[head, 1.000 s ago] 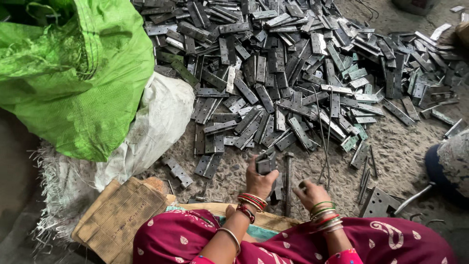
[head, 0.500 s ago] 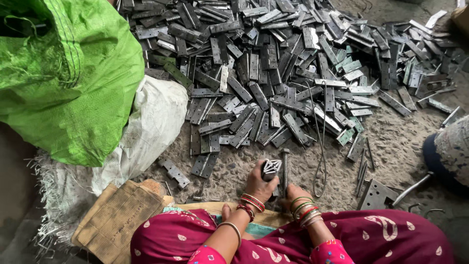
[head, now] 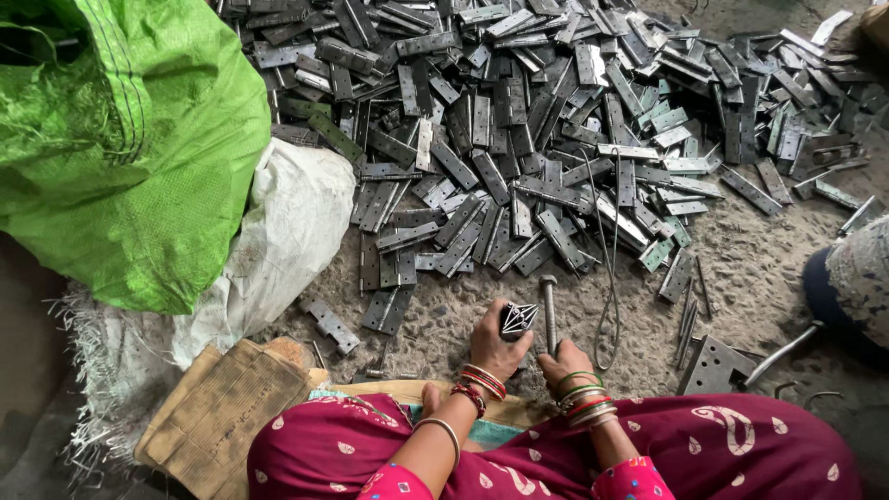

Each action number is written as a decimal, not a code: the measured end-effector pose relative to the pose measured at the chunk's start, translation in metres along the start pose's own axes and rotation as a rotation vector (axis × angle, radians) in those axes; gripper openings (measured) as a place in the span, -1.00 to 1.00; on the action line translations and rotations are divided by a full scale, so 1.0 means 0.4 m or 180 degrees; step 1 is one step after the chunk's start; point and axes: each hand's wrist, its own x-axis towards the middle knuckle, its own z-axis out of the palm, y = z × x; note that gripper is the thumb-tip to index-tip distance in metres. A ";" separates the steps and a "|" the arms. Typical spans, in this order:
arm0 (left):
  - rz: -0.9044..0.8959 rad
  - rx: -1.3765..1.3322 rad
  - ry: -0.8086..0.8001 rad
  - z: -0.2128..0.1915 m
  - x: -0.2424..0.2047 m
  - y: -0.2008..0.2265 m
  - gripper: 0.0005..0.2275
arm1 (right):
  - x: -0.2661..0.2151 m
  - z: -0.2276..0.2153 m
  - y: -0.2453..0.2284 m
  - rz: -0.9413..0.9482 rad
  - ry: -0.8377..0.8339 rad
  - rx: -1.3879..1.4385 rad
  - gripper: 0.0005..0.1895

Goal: The person sits on the ground and repeatedly picks up small metal plates, aligns them, and uses a hammer to drive a pin or rivet through them. The assembled parts are then placed into a nearby bucket.

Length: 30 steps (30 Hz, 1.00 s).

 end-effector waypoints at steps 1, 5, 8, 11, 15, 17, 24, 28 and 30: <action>0.0022 0.0005 -0.0025 -0.001 0.004 0.002 -0.63 | -0.001 -0.012 -0.007 0.0190 -0.0040 0.0318 -0.58; 0.0007 -0.0277 -0.0091 -0.008 0.013 0.015 -0.68 | -0.057 -0.085 -0.046 0.0101 0.0410 0.1423 -0.59; 0.0112 -0.0203 -0.0068 -0.013 0.018 0.023 -0.69 | -0.183 -0.138 -0.083 -0.0585 0.0710 0.1913 -0.68; 0.0332 -0.0126 0.0075 -0.015 0.013 0.024 -0.68 | -0.287 -0.201 -0.132 -0.1180 0.1170 0.2251 -0.80; 0.0125 -0.0144 -0.0042 -0.008 0.007 0.020 -0.69 | -0.356 -0.245 -0.160 -0.2038 0.1426 0.2445 -0.84; 0.0085 -0.0143 -0.0076 -0.007 0.011 0.018 -0.70 | -0.342 -0.242 -0.173 -0.2104 0.0997 0.2430 -0.82; -0.0129 0.0067 -0.0204 0.007 0.003 -0.009 -0.72 | -0.357 -0.201 -0.161 -0.1902 0.0788 0.0557 -0.78; 0.0117 0.0077 -0.0201 0.013 0.006 -0.018 -0.72 | -0.398 -0.242 -0.184 -0.1683 0.0961 0.1170 -0.80; 0.0224 0.0045 -0.0144 0.016 0.010 -0.022 -0.71 | -0.416 -0.257 -0.186 -0.1674 0.1116 0.1498 -0.80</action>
